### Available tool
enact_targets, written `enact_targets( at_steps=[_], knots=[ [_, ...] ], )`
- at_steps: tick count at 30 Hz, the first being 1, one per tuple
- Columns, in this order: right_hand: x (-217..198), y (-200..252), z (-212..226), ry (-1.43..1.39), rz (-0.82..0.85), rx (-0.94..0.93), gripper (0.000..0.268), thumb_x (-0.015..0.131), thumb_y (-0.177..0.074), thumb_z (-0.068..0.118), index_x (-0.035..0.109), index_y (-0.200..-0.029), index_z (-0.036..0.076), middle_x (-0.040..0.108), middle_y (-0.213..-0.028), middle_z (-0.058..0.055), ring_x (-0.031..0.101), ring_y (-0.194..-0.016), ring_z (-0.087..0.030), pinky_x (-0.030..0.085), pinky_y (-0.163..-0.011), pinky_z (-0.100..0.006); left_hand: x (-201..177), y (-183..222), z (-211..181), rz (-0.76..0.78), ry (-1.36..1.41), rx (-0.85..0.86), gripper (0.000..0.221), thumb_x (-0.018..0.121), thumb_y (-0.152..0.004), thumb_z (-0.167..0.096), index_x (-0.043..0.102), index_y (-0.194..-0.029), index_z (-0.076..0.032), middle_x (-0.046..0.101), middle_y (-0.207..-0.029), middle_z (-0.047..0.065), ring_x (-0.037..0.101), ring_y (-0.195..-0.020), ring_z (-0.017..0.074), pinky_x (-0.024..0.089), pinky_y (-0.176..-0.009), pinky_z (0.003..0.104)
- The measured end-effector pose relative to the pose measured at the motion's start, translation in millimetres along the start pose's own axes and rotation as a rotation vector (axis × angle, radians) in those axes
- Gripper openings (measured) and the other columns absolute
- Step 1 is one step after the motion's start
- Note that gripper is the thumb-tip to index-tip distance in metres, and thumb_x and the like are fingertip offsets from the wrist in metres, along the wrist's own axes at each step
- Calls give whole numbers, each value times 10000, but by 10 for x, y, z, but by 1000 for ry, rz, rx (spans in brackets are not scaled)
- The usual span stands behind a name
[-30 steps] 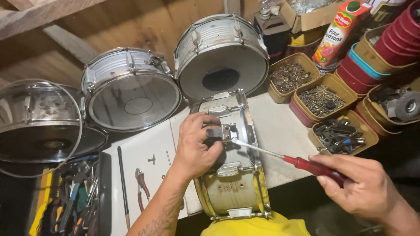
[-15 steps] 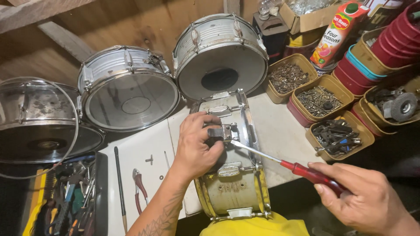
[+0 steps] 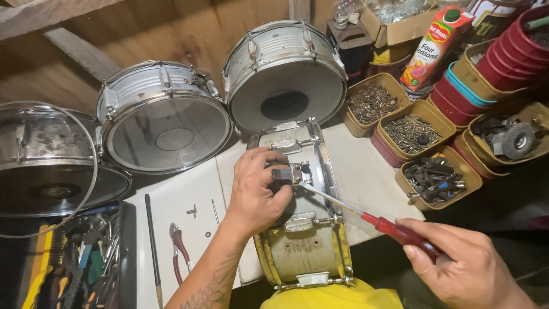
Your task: Repairing a snare drum by removing hardware components using a screwdriver
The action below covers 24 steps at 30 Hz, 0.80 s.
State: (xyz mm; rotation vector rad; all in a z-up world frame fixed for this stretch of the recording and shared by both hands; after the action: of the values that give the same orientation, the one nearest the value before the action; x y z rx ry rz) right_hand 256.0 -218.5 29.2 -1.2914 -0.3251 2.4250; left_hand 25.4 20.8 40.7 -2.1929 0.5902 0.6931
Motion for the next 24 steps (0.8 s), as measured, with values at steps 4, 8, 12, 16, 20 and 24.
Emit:
enact_targets(
  at_steps=[4,8,12,16,20,24],
  knots=[
    [-21,16,9,12,13,16,418,711,-798,271,744,-1190,127,816,-1082,-39,808,-823,-109,612,-777,-241,-11,-3,1,-25,-3,17,188,657,-754,-128,750,-917,-140,710,-1103,29,564,-1216,347,394,-1078,530],
    [-13,25,31,10,-15,2,398,729,-791,243,748,-1162,99,814,-1083,-48,810,-859,-118,624,-829,-245,-8,-7,2,-5,10,11,165,654,-781,-153,764,-903,-137,707,-1090,36,557,-1196,330,389,-1070,538],
    [-34,23,150,28,5,-3,463,727,-794,232,714,-1236,94,791,-993,-79,778,-722,-144,612,-763,-290,-17,-14,-15,-17,12,22,157,655,-780,-130,756,-900,-130,708,-1080,41,559,-1203,342,388,-1073,541],
    [39,102,365,200,-107,88,430,721,-781,287,756,-1202,207,749,-922,-3,683,-612,-176,576,-643,-327,-25,-14,-18,-11,13,12,165,658,-784,-143,763,-912,-133,709,-1079,37,556,-1198,336,388,-1070,524],
    [95,174,489,162,-190,4,360,682,-838,269,746,-1164,131,773,-924,-20,708,-652,-106,566,-672,-242,-21,-15,-21,4,18,-2,180,654,-785,-142,771,-922,-136,710,-1093,39,550,-1217,345,382,-1079,536],
    [230,421,142,107,-50,454,459,707,-744,441,794,-1189,369,628,-561,37,425,-373,-110,433,-424,-260,-8,2,-10,8,10,5,162,655,-781,-141,759,-905,-135,707,-1097,37,543,-1228,349,376,-1085,554]
  ],
)
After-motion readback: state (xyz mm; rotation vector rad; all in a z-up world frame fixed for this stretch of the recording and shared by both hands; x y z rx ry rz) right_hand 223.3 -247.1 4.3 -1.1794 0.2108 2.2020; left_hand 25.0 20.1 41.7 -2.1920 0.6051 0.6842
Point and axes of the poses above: each hand's wrist, its own y-axis away from the middle knuckle, its own x-axis out of the palm, z = x × y, the point moved 5 cm from there along -y, towards the middle knuckle
